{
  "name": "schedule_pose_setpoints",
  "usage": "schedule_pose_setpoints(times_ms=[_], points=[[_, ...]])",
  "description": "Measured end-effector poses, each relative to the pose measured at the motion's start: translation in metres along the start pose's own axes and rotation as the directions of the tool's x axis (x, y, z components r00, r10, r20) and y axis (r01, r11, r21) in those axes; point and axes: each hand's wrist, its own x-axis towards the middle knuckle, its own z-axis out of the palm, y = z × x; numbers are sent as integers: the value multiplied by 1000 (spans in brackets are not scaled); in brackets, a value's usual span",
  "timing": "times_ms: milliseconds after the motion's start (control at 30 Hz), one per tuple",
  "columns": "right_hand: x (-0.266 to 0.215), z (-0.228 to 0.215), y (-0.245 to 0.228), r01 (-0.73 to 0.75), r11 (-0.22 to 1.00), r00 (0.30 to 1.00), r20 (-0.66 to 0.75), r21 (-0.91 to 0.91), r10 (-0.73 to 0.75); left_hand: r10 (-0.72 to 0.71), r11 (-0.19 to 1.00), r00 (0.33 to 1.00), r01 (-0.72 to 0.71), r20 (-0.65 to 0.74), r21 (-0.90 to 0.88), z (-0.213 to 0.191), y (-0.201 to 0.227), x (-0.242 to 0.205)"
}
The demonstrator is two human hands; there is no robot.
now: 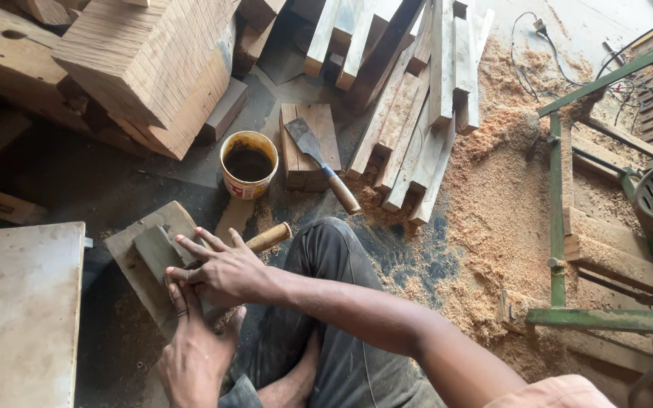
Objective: The person sits on the floor and sharpens a chisel on a sharpening stone, repeatedly applying liquid from a nearby container. They also use a trowel to spread the liquid on the stone and handle a small piece of sandpaper.
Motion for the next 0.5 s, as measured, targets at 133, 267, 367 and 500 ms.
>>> schedule_pose_setpoints(times_ms=[133, 267, 367, 500], points=[[21, 2, 7, -25, 999, 1000, 17, 40, 25, 7, 994, 1000, -5, 20, -110, -16, -3, 25], [71, -7, 17, -59, 998, 998, -33, 13, 59, 57, 992, 997, -63, -61, -109, -47, -5, 55], [96, -11, 27, -95, 994, 995, 20, 47, 94, 136, 986, 976, -151, -173, -75, -52, -9, 80], [89, -7, 24, -87, 994, 996, 2, 65, 87, 180, 978, 950, -200, -255, -54, -37, -18, 78]])
